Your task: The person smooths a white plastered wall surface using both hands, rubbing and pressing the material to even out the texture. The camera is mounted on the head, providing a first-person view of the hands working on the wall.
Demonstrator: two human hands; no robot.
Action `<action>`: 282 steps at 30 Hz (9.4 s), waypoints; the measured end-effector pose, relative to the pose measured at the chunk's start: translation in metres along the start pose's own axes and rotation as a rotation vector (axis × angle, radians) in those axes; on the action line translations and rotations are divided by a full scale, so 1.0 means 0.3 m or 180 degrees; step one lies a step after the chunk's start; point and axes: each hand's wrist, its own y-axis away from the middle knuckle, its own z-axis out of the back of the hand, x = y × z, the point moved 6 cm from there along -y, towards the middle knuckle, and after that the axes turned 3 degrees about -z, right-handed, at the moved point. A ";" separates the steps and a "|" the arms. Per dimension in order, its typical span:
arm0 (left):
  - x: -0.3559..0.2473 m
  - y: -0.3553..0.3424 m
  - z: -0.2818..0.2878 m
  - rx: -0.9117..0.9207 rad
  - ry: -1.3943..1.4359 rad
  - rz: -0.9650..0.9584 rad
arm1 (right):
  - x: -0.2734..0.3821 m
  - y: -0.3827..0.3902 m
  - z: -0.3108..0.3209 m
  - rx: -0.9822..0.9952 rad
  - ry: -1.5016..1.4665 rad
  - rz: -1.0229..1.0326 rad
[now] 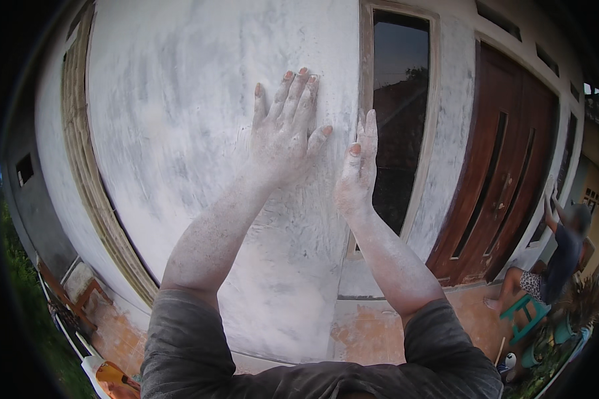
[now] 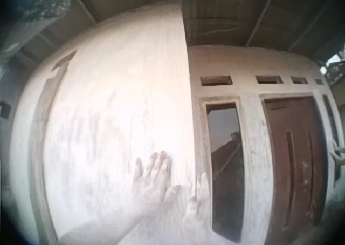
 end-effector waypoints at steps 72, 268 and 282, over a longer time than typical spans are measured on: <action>0.104 -0.235 0.069 -0.1165 0.0398 0.0292 | -0.099 0.083 -0.012 -0.0438 -0.1629 -0.0067; 0.062 -0.451 0.159 -0.0776 -0.0122 0.0769 | -0.158 0.157 0.035 0.0166 -0.3306 -0.1073; -0.001 0.129 -0.027 0.0639 -0.0168 0.0024 | -0.138 0.199 0.029 -0.0029 -0.2892 -0.0881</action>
